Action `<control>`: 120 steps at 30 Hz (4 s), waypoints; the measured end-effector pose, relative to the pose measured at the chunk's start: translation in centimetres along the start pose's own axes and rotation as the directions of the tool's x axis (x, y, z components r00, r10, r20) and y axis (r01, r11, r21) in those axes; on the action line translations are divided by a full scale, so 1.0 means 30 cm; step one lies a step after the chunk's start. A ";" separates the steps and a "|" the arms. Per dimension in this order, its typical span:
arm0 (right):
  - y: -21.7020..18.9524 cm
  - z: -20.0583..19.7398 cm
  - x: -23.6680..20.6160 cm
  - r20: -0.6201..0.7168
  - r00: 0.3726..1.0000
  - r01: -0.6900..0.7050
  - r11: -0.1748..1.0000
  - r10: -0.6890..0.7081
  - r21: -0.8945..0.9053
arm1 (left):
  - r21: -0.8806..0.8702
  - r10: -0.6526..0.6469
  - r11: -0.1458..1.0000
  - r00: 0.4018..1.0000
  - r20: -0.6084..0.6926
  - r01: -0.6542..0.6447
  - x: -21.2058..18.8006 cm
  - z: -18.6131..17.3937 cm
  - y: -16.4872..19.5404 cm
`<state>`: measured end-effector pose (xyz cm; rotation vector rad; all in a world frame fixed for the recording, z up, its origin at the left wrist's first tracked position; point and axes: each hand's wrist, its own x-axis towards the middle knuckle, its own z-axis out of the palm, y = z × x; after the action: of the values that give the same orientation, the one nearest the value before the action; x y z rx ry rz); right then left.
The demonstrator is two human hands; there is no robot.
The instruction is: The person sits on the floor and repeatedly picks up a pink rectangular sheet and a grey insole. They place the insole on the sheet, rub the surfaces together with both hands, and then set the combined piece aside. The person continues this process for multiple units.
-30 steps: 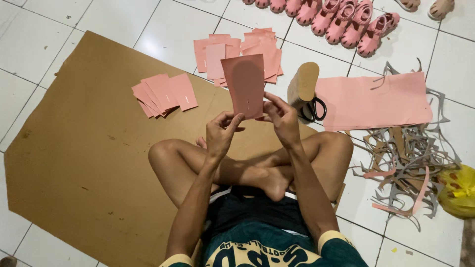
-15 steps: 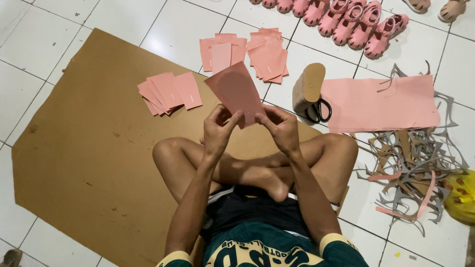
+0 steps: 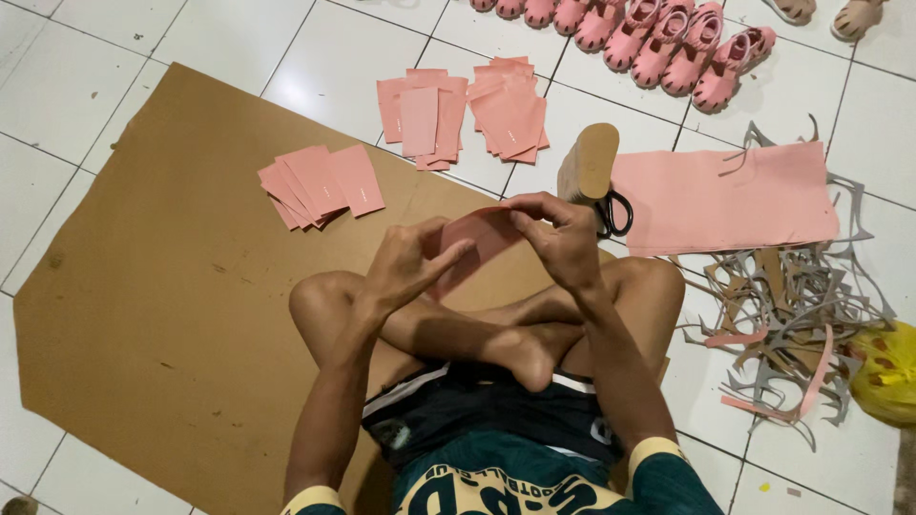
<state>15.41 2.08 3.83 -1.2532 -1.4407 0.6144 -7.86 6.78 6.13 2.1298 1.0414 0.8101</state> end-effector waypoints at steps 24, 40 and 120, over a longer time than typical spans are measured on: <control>-0.098 -0.077 0.010 0.252 0.961 -0.114 0.994 0.112 -0.008 | 0.030 0.319 0.948 0.947 -0.030 -0.318 -0.056 0.072 0.020; -0.059 -0.083 -0.030 0.226 0.957 -0.228 0.954 0.183 0.195 | -0.337 0.194 0.924 0.981 0.015 -0.178 -0.037 0.094 -0.019; 0.156 -0.002 -0.191 0.352 0.838 -0.545 0.635 0.417 0.547 | -0.059 0.155 0.978 0.882 -0.444 -0.202 -0.079 0.199 -0.099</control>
<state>16.40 -1.73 -2.44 -1.0295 -0.8818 1.4998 -5.95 4.71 -0.37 2.0204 0.9977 1.4537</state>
